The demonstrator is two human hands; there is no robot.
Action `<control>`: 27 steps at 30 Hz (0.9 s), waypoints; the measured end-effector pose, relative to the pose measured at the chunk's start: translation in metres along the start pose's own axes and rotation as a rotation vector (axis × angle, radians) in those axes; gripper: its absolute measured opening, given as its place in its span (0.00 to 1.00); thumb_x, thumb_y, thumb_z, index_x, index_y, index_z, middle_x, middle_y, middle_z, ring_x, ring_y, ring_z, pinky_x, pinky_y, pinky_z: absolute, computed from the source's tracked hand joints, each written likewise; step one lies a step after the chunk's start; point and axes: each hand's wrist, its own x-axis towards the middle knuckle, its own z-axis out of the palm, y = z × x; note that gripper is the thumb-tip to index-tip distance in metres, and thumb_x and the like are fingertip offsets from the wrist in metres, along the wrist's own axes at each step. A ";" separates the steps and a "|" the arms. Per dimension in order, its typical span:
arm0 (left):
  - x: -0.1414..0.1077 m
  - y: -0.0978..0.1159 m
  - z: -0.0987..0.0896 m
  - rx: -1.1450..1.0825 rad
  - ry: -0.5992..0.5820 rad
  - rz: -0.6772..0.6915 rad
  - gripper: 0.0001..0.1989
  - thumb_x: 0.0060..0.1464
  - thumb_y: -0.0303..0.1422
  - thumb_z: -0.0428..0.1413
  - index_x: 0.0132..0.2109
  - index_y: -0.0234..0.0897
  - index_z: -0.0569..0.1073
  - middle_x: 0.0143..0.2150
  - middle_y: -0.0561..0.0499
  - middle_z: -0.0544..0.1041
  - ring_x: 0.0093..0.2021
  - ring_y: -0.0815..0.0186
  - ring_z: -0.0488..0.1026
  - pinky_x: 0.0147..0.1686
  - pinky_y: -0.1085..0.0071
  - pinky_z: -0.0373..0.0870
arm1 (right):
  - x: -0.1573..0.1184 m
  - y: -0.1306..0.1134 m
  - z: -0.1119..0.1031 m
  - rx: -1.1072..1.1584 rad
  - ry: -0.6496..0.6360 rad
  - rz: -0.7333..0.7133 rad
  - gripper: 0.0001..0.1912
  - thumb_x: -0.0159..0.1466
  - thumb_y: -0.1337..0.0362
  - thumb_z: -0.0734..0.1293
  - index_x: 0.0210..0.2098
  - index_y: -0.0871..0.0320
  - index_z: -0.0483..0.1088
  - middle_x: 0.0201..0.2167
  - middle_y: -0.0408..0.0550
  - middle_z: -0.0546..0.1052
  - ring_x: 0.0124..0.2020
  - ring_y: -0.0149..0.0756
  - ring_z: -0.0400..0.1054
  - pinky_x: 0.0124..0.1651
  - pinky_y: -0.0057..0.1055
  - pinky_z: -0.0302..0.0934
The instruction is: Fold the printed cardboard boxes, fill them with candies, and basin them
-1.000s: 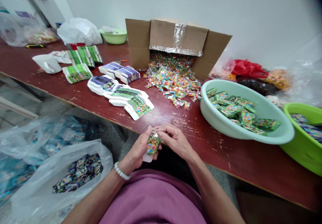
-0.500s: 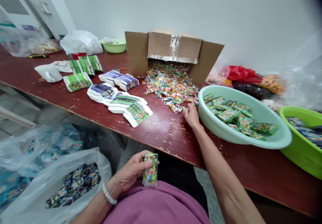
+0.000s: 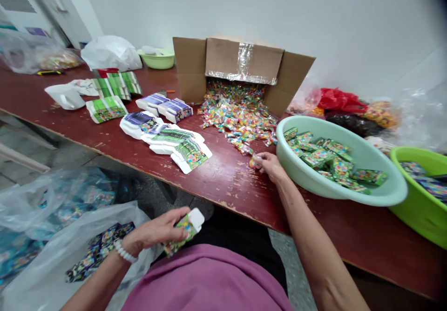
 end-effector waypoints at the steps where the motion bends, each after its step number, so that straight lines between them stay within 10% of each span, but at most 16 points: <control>1: 0.005 0.002 0.005 -0.070 0.005 -0.011 0.16 0.47 0.37 0.64 0.43 0.39 0.74 0.36 0.50 0.80 0.31 0.65 0.74 0.27 0.76 0.65 | -0.011 -0.002 0.002 0.052 -0.027 0.003 0.16 0.46 0.58 0.77 0.29 0.59 0.70 0.19 0.43 0.74 0.18 0.28 0.64 0.18 0.22 0.53; 10: 0.034 0.035 0.052 -0.243 0.033 0.144 0.17 0.53 0.34 0.60 0.49 0.38 0.67 0.37 0.50 0.77 0.25 0.69 0.74 0.25 0.75 0.67 | -0.113 -0.021 0.043 0.386 -0.301 0.032 0.21 0.48 0.50 0.78 0.31 0.58 0.73 0.22 0.41 0.75 0.19 0.26 0.63 0.21 0.23 0.56; 21: 0.039 0.039 0.067 -0.400 0.067 0.206 0.19 0.53 0.38 0.61 0.50 0.38 0.68 0.33 0.51 0.78 0.23 0.67 0.75 0.22 0.74 0.70 | -0.150 -0.017 0.054 0.149 -0.380 -0.349 0.13 0.60 0.52 0.72 0.28 0.55 0.79 0.37 0.47 0.75 0.37 0.35 0.68 0.38 0.30 0.63; 27: 0.043 0.040 0.066 -0.569 0.133 0.143 0.26 0.59 0.52 0.51 0.48 0.32 0.73 0.27 0.47 0.78 0.18 0.66 0.73 0.17 0.73 0.69 | -0.150 -0.008 0.058 0.362 -0.447 -0.003 0.19 0.58 0.51 0.73 0.45 0.53 0.74 0.33 0.42 0.74 0.28 0.29 0.64 0.30 0.26 0.58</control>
